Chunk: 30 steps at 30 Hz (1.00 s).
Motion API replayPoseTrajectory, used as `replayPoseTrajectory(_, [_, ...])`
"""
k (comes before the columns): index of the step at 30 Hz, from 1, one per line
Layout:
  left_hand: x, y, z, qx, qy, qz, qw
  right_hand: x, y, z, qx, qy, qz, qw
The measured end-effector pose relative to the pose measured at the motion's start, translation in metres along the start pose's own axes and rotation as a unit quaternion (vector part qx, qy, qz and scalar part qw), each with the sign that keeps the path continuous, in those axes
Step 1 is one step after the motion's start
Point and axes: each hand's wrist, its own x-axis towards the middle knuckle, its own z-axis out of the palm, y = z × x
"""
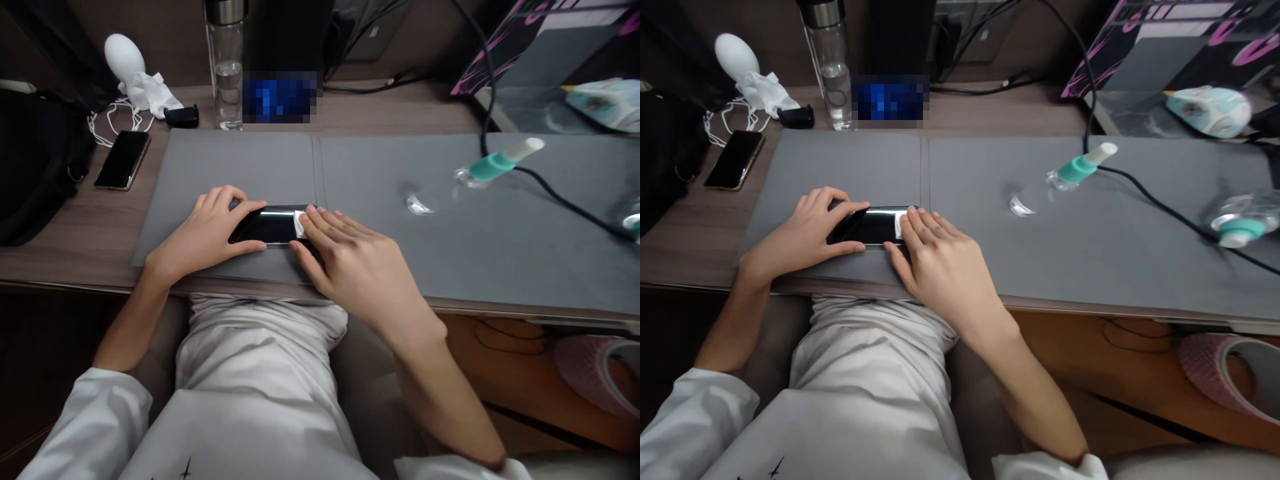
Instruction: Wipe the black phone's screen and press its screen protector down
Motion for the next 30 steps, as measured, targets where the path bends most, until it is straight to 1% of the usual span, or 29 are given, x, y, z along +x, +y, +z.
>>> replayPoseTrajectory(10, [0.0,0.001,0.0,-0.005,-0.005,-0.001,1.0,-0.011,-0.017,-0.009,-0.025,-0.011,-0.021,0.999])
replayPoseTrajectory(14, [0.0,0.001,0.0,-0.001,-0.004,0.003,1.0,-0.007,-0.015,-0.003,-0.01,-0.025,-0.016,1.0])
replayPoseTrajectory(20, [0.0,0.001,0.0,-0.001,-0.005,-0.001,1.0,0.005,-0.003,0.011,0.029,-0.038,-0.01,0.999])
replayPoseTrajectory(24, [0.0,0.0,0.001,0.001,0.002,0.003,1.0,0.006,-0.001,0.014,0.033,-0.038,-0.012,0.999])
replayPoseTrajectory(27, [-0.001,-0.001,0.001,0.002,0.003,0.005,1.0,0.002,-0.007,0.011,0.024,-0.036,-0.014,0.999])
replayPoseTrajectory(30, [-0.001,0.0,0.001,0.002,-0.002,0.001,1.0,-0.004,-0.017,0.003,0.013,-0.037,-0.023,0.999])
